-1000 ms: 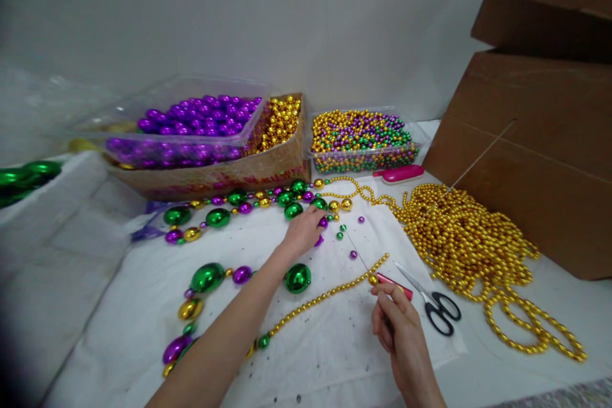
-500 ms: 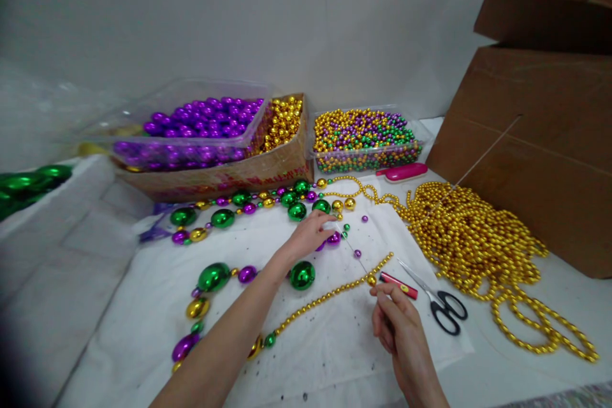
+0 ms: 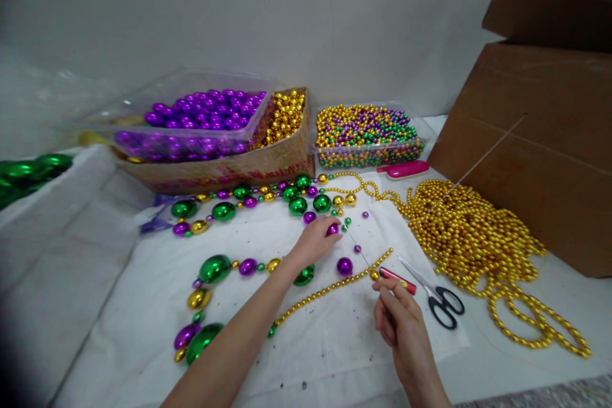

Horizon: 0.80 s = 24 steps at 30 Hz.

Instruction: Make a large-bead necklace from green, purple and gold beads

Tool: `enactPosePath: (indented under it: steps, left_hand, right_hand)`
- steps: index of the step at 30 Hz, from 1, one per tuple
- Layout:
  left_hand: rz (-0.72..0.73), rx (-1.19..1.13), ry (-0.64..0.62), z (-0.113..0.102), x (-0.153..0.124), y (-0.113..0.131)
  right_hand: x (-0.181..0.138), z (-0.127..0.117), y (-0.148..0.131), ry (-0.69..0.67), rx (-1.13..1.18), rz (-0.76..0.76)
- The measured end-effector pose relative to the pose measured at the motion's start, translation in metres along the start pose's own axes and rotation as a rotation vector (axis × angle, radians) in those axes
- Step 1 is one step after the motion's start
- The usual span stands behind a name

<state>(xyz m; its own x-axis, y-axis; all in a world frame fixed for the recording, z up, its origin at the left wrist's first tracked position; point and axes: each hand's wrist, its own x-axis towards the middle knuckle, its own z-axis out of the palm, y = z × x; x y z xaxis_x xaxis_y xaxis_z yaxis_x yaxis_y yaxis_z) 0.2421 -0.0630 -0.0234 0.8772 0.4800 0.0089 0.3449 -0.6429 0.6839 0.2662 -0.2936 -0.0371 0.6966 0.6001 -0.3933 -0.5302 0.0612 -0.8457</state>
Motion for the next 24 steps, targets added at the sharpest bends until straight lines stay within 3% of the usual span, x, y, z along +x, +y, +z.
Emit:
enactPosePath:
  steps: [2, 6, 8, 14, 19, 24]
  left_hand:
    - [-0.062, -0.248, 0.058, -0.011, -0.005, 0.002]
    - [-0.196, -1.163, 0.099, -0.039, -0.029, 0.003]
    - [-0.224, -1.402, 0.119, -0.052, -0.043, -0.001]
    - [-0.213, -1.534, 0.305, -0.072, -0.070, -0.014]
    - [-0.305, -1.678, 0.143, -0.048, -0.081, -0.007]
    - [-0.347, -1.768, 0.129, -0.026, -0.088, -0.002]
  right_hand:
    - [-0.001, 0.002, -0.001, -0.009, 0.010, 0.007]
    - [-0.002, 0.007, -0.005, -0.039, 0.030, 0.012]
    - [-0.003, 0.009, -0.007, -0.056, 0.030, 0.010]
    - [-0.014, 0.018, -0.008, -0.099, -0.028, 0.022]
    - [-0.023, 0.024, -0.002, -0.177, -0.174, 0.082]
    - [-0.025, 0.023, 0.000, -0.162, -0.263, 0.112]
